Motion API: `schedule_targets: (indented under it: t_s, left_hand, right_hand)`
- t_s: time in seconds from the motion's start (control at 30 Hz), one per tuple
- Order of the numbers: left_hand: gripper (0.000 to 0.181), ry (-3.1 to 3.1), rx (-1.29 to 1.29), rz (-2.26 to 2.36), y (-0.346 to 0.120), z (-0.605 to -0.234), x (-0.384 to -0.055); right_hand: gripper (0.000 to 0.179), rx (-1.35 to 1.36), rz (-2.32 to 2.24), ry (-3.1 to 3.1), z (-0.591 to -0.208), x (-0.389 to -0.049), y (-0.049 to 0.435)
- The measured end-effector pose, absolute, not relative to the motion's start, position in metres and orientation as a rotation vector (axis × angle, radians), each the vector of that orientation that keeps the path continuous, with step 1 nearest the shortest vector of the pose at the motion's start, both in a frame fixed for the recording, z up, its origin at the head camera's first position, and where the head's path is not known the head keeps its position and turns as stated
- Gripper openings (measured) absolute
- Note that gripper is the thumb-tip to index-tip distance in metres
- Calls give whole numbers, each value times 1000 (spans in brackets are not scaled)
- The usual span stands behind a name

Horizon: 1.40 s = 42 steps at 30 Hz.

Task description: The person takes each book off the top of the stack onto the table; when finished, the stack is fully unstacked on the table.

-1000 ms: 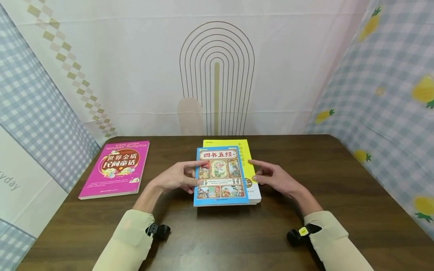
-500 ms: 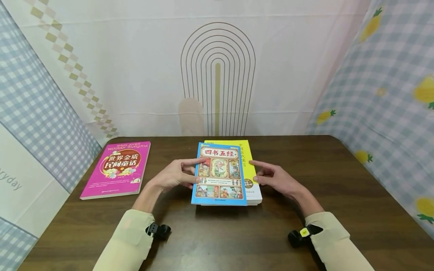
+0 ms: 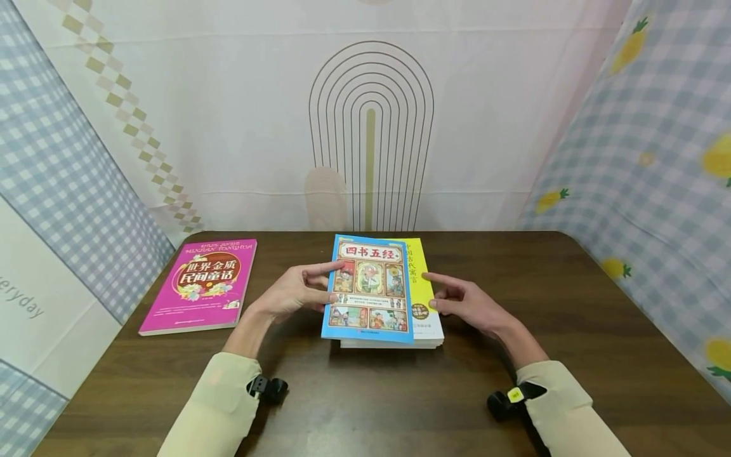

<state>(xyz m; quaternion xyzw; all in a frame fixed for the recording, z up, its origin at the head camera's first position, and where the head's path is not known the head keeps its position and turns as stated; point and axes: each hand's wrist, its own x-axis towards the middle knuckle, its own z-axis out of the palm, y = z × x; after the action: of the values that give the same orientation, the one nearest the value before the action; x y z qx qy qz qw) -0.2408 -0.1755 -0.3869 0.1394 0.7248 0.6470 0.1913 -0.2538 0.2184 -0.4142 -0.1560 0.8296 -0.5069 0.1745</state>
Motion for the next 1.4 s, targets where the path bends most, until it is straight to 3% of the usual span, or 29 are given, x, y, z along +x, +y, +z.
schedule_targets:
  t_s: [1.4]
  left_hand:
    - [73, 2056, 382, 2032, -214, -360, -234]
  right_hand:
    - [69, -458, -1453, 2350, -415, -253, 219]
